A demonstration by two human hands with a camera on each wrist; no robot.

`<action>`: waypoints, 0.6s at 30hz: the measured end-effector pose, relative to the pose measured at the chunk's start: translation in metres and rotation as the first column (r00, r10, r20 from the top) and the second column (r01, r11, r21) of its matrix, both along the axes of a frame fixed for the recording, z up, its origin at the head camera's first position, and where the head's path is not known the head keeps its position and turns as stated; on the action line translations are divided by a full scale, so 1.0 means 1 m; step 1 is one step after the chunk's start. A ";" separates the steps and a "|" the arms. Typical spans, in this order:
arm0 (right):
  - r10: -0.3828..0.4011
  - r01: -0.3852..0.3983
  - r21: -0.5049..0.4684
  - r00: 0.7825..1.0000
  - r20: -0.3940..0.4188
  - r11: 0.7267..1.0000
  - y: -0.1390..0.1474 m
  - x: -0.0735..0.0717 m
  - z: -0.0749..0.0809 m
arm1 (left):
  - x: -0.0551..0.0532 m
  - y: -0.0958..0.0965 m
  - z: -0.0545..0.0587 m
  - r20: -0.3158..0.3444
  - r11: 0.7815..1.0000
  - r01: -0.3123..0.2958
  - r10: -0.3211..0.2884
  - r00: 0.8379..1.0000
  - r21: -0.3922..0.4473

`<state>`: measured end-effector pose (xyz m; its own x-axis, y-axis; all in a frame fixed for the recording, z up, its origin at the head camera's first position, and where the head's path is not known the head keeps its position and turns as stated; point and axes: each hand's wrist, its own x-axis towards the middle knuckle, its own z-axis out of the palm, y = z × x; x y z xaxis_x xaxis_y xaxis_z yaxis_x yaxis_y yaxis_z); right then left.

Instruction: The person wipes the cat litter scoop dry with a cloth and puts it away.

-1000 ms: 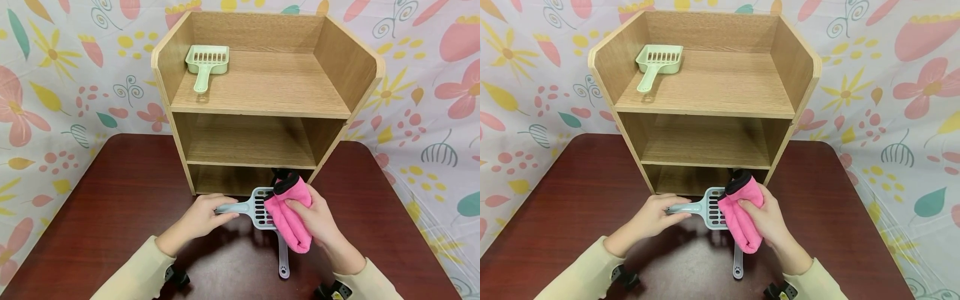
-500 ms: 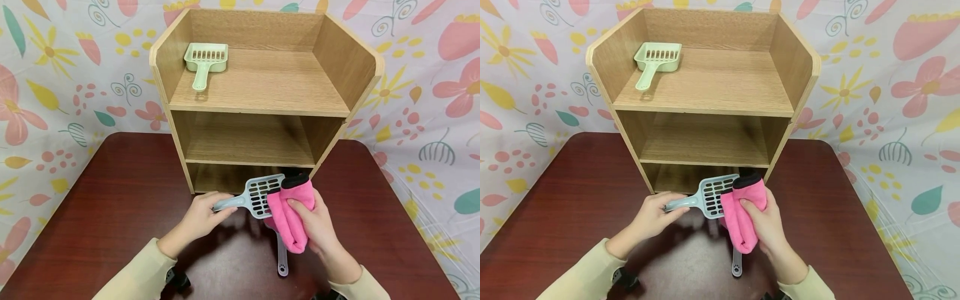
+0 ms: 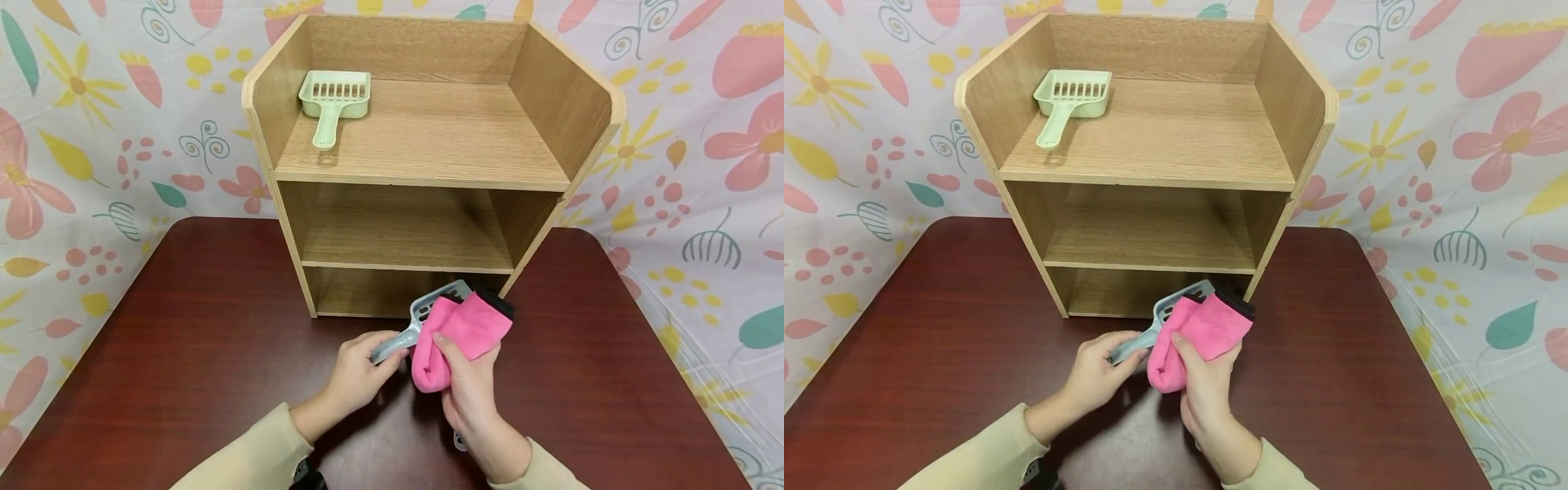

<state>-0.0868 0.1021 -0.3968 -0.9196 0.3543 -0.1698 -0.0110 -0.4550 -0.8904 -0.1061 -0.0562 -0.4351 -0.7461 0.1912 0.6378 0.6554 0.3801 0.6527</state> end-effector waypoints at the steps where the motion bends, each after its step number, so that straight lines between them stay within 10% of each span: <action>1: -0.002 0.002 -0.020 1.000 -0.002 1.000 -0.002 0.000 0.000 | 0.001 0.002 -0.001 -0.009 1.000 0.001 -0.001 1.000 0.001; 18: -0.096 0.097 -0.018 0.995 0.033 0.995 0.016 -0.014 -0.003 | -0.002 -0.003 0.002 -0.183 0.994 0.040 -0.057 0.982 -0.097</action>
